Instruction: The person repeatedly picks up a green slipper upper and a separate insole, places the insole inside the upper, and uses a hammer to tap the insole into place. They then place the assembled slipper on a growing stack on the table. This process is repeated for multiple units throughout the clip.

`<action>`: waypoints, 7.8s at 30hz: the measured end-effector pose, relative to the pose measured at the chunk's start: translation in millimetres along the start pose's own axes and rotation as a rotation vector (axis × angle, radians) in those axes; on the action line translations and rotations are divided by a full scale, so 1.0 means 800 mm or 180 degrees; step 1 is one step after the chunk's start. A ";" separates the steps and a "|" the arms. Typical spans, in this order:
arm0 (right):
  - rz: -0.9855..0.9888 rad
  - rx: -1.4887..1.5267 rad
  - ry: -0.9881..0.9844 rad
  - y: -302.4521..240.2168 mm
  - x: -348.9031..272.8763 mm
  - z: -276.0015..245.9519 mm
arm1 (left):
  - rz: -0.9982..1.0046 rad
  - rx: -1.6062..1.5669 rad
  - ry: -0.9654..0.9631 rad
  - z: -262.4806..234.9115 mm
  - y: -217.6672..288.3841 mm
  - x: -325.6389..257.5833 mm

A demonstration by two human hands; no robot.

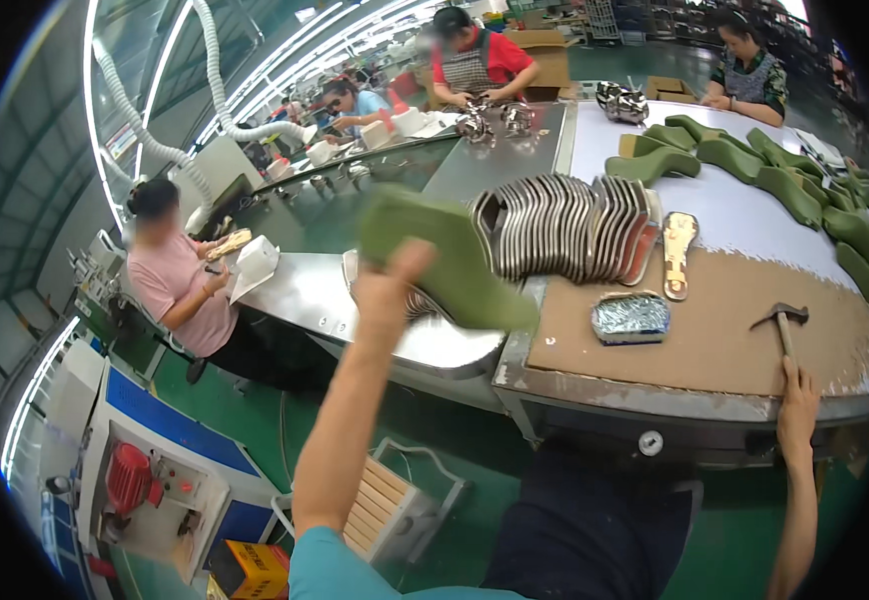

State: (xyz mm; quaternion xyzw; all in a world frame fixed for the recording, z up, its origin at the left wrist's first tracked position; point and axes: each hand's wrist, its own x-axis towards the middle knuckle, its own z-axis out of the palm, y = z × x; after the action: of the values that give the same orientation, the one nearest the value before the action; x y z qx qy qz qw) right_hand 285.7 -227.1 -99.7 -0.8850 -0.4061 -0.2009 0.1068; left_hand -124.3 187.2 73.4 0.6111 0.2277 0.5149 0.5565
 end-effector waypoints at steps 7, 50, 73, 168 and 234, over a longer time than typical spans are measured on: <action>0.0119 -0.0107 0.0009 -0.008 0.003 -0.001 | 0.1444 -0.0124 0.3434 -0.249 -0.055 0.073; 0.0251 -0.0615 0.0159 -0.020 0.001 -0.003 | 0.1661 0.5171 -0.0488 -0.117 -0.174 0.122; 0.0031 -0.0042 0.0004 0.121 0.064 -0.013 | 0.0854 0.1914 0.0919 -0.002 -0.113 0.175; 0.0492 0.2641 -0.1103 0.126 0.449 -0.001 | -0.1652 0.1667 -0.1025 0.596 -0.218 0.273; -0.1377 0.3010 -0.0333 -0.227 -0.001 -0.108 | -0.0195 -0.2695 -0.0263 0.208 -0.070 -0.172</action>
State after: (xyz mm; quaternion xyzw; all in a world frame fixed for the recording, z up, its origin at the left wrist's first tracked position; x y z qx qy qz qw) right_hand 123.3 -140.6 -17.8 -0.6448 -0.6309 0.0315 0.4304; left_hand -11.6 11.2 -5.0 0.3417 -0.0082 0.5212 0.7820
